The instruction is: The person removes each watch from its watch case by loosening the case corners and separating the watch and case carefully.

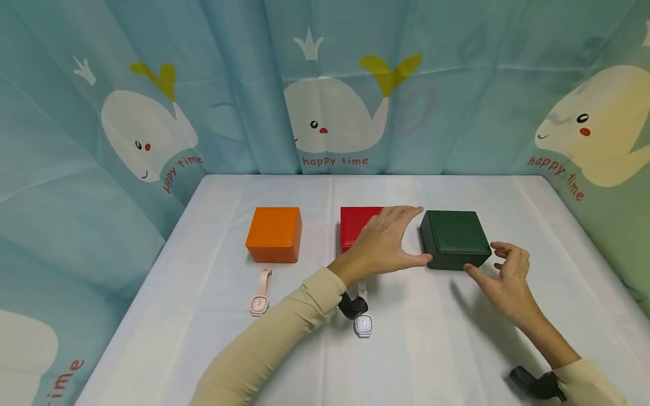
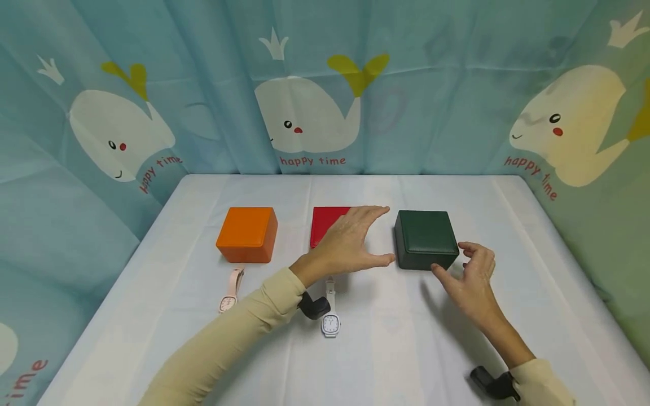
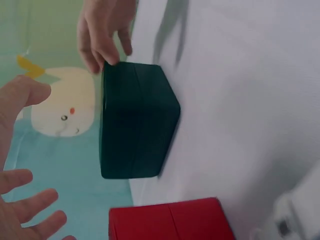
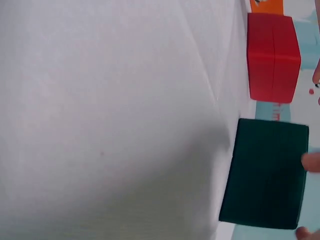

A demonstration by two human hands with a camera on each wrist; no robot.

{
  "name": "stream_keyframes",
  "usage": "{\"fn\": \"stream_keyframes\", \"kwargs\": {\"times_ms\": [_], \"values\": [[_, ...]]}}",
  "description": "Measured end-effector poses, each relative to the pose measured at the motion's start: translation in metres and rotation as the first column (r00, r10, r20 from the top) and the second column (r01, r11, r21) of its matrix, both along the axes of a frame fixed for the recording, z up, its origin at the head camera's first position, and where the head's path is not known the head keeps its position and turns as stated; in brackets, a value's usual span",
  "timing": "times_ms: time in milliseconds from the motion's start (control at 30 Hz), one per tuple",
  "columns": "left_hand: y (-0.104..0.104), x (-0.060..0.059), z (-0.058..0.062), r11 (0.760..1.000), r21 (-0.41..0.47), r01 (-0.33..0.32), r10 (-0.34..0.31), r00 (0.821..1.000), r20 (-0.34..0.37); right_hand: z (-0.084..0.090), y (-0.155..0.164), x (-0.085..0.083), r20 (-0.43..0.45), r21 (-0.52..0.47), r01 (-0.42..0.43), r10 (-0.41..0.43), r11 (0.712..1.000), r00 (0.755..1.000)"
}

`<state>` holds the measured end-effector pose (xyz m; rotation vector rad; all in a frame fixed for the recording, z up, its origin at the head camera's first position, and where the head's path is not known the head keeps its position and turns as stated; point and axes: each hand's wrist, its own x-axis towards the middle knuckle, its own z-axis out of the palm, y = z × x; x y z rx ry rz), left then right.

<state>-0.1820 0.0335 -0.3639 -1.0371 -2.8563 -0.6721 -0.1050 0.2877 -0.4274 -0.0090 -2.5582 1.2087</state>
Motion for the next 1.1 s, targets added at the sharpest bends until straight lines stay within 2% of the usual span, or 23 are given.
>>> {"fn": "stream_keyframes", "kwargs": {"times_ms": [133, 267, 500, 767, 1100], "values": [[0.015, -0.005, 0.002, 0.993, -0.114, 0.018, -0.017, 1.0, 0.007, -0.001, 0.007, -0.005, 0.148, -0.051, -0.054, 0.061, 0.997, 0.987], [0.029, -0.011, 0.0, 0.979, -0.198, 0.039, -0.038, 0.999, 0.008, -0.002, 0.009, -0.009, 0.193, -0.084, -0.103, 0.118, 0.991, 0.974], [0.053, -0.022, -0.005, 0.942, -0.327, 0.07, -0.067, 0.998, 0.021, -0.007, 0.015, -0.013, 0.214, -0.094, -0.137, 0.154, 0.986, 0.965], [0.072, -0.033, -0.01, 0.906, -0.418, 0.067, -0.054, 0.998, 0.043, -0.01, 0.018, -0.021, 0.169, 0.012, -0.136, 0.132, 0.991, 0.977], [0.083, -0.039, -0.004, 0.899, -0.43, 0.083, -0.073, 0.997, 0.04, -0.005, 0.028, -0.026, 0.144, 0.124, -0.119, 0.101, 0.985, 0.984]]}}
